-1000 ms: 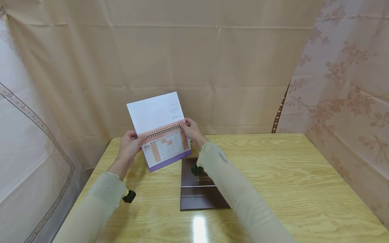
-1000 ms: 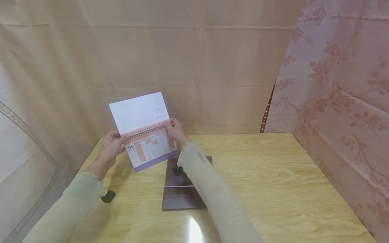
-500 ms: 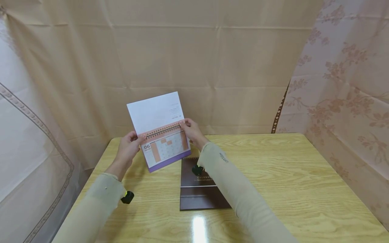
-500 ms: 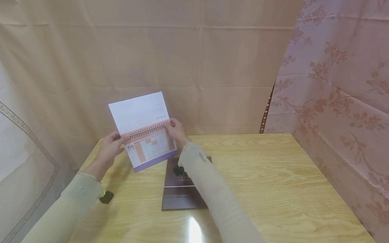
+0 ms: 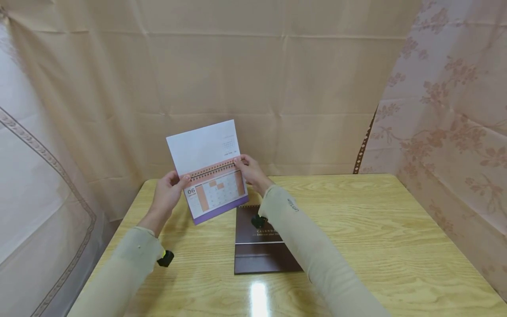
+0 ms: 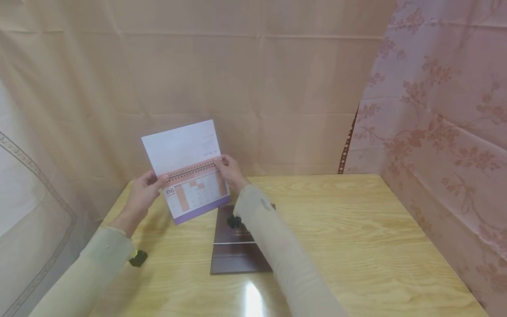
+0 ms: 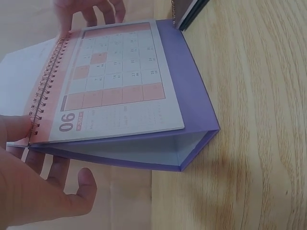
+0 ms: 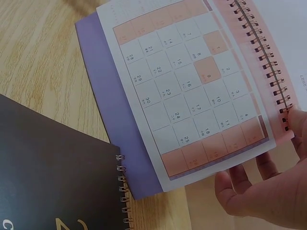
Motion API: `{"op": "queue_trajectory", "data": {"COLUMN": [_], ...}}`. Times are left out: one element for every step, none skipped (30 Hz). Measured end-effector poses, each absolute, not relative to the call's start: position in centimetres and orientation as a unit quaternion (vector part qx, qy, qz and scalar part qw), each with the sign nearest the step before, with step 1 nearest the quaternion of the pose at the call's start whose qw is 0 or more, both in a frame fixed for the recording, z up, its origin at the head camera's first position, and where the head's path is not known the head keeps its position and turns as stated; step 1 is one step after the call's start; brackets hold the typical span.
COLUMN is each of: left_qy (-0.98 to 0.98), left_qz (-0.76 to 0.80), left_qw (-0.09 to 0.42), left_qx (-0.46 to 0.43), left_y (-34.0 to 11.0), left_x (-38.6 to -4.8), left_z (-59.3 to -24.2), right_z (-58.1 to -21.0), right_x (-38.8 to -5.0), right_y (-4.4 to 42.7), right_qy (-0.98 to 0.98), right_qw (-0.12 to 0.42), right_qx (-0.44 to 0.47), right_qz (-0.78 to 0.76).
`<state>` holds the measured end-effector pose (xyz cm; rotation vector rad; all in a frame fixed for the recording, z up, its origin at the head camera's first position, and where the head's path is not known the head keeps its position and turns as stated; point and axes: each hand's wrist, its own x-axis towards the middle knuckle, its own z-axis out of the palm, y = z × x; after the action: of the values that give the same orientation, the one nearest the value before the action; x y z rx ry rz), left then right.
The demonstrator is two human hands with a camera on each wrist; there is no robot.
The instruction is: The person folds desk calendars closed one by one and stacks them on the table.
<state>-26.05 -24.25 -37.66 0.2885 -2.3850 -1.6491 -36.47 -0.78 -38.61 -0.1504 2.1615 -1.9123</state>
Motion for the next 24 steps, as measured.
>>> {"op": "queue_trajectory", "data": {"left_qy": [-0.816,-0.82,-0.822,-0.825,-0.827,-0.828,-0.829,-0.829,-0.83,-0.83,-0.83,-0.831,-0.832,-0.834,-0.835,-0.836,-0.837,-0.839,-0.84,-0.841,-0.842,-0.843,-0.843,-0.843], "left_qz": [-0.558,-0.553,-0.548,-0.544,-0.541,-0.539,-0.538,-0.537,-0.537,-0.536,-0.536,-0.535,-0.533,-0.529,-0.528,-0.525,-0.523,-0.52,-0.517,-0.516,-0.515,-0.513,-0.512,-0.511], "left_qw": [0.116,0.12,0.122,0.124,0.126,0.127,0.128,0.128,0.128,0.128,0.128,0.129,0.129,0.131,0.132,0.134,0.136,0.139,0.141,0.144,0.145,0.147,0.149,0.15], "left_qx": [0.096,0.094,0.092,0.09,0.089,0.088,0.086,0.086,0.085,0.086,0.086,0.087,0.086,0.087,0.086,0.085,0.082,0.08,0.078,0.077,0.076,0.075,0.074,0.074], "left_y": [-24.24,-24.23,-24.23,-24.25,-24.25,-24.25,-24.23,-24.21,-24.2,-24.18,-24.14,-24.12,-24.08,-24.05,-24.03,-24.0,-23.98,-23.97,-23.97,-23.98,-23.99,-24.0,-24.01,-24.03], "left_x": [-26.05,-26.05,-26.05,-26.05,-26.04,-26.03,-26.01,-25.97,-25.95,-25.92,-25.88,-25.87,-25.84,-25.83,-25.83,-25.82,-25.81,-25.81,-25.81,-25.81,-25.8,-25.81,-25.81,-25.82], "left_z": [-37.67,-37.7,-37.73,-37.76,-37.78,-37.8,-37.82,-37.83,-37.85,-37.84,-37.84,-37.83,-37.83,-37.83,-37.83,-37.83,-37.84,-37.85,-37.87,-37.88,-37.9,-37.92,-37.93,-37.94], "right_z": [-38.6,-38.59,-38.59,-38.63,-38.67,-38.73,-38.76,-38.78,-38.81,-38.83,-38.82,-38.82,-38.79,-38.79,-38.79,-38.8,-38.81,-38.82,-38.86,-38.9,-38.91,-38.93,-38.93,-38.93], "right_x": [-36.45,-36.43,-36.41,-36.44,-36.44,-36.46,-36.47,-36.49,-36.5,-36.52,-36.51,-36.52,-36.52,-36.51,-36.5,-36.49,-36.49,-36.48,-36.47,-36.47,-36.44,-36.4,-36.37,-36.32], "right_y": [-0.75,-0.72,-0.69,-0.67,-0.65,-0.65,-0.64,-0.64,-0.64,-0.65,-0.65,-0.66,-0.65,-0.66,-0.67,-0.68,-0.71,-0.75,-0.8,-0.86,-0.94,-1.01,-1.08,-1.13], "right_qy": [0.742,0.742,0.742,0.742,0.742,0.742,0.742,0.742,0.742,0.742,0.742,0.741,0.741,0.74,0.74,0.739,0.737,0.735,0.733,0.731,0.728,0.725,0.723,0.722], "right_qw": [0.126,0.126,0.127,0.126,0.126,0.126,0.126,0.127,0.127,0.128,0.128,0.128,0.128,0.127,0.125,0.124,0.121,0.118,0.115,0.112,0.109,0.107,0.104,0.103], "right_qx": [-0.052,-0.052,-0.052,-0.052,-0.051,-0.051,-0.05,-0.05,-0.05,-0.05,-0.051,-0.051,-0.051,-0.05,-0.05,-0.048,-0.048,-0.048,-0.049,-0.049,-0.051,-0.052,-0.053,-0.052], "right_qz": [-0.657,-0.657,-0.657,-0.657,-0.656,-0.657,-0.656,-0.656,-0.656,-0.656,-0.656,-0.657,-0.658,-0.658,-0.659,-0.661,-0.664,-0.666,-0.669,-0.672,-0.675,-0.678,-0.681,-0.682]}}
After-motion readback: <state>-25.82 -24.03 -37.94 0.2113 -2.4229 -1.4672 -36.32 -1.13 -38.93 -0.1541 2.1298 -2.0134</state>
